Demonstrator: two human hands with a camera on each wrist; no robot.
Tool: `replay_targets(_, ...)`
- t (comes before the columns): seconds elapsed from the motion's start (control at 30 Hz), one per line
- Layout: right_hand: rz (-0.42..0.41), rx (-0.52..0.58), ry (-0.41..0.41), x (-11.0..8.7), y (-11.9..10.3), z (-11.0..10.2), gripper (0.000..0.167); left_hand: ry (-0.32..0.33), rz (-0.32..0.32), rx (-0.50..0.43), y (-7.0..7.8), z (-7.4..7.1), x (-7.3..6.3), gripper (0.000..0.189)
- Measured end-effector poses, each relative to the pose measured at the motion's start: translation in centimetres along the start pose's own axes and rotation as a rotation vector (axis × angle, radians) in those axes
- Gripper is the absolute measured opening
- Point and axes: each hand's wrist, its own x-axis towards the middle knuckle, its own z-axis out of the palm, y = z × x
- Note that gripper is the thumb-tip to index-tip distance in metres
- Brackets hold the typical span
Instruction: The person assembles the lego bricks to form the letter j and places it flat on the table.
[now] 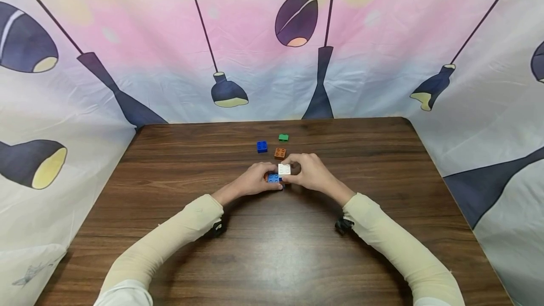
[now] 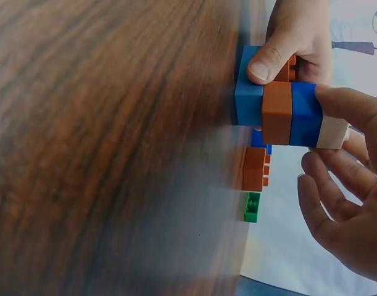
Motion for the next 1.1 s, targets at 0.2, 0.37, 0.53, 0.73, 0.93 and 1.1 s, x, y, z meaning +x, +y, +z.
replay_targets(0.2, -0.016, 0.049, -0.012, 0.0, 0.2, 0.0, 0.034, -0.001, 0.007, -0.006, -0.1, -0.1, 0.0, 0.039)
replay_targets(0.37, -0.036, 0.043, 0.006, 0.0, 0.4, -0.4, 0.041, -0.004, 0.011, -0.008, -0.1, -0.1, -0.1, 0.040)
replay_targets(0.53, -0.033, 0.075, 0.041, 0.4, 0.6, -1.0, 0.041, 0.002, 0.010, 0.001, -0.1, -0.2, 0.0, 0.042)
replay_targets(0.73, 0.004, 0.093, 0.085, 1.3, 1.2, -1.7, 0.040, -0.001, 0.003, 0.006, 0.0, -0.2, 0.0, 0.042)
replay_targets(0.93, 0.053, 0.113, 0.085, 2.4, 1.9, -1.7, 0.040, -0.005, 0.002, 0.013, 0.0, -0.2, 0.0, 0.043)
replay_targets(1.1, 0.078, 0.101, 0.076, 3.6, 2.6, -1.4, 0.041, -0.005, 0.007, 0.016, 0.0, -0.1, 0.0, 0.042)
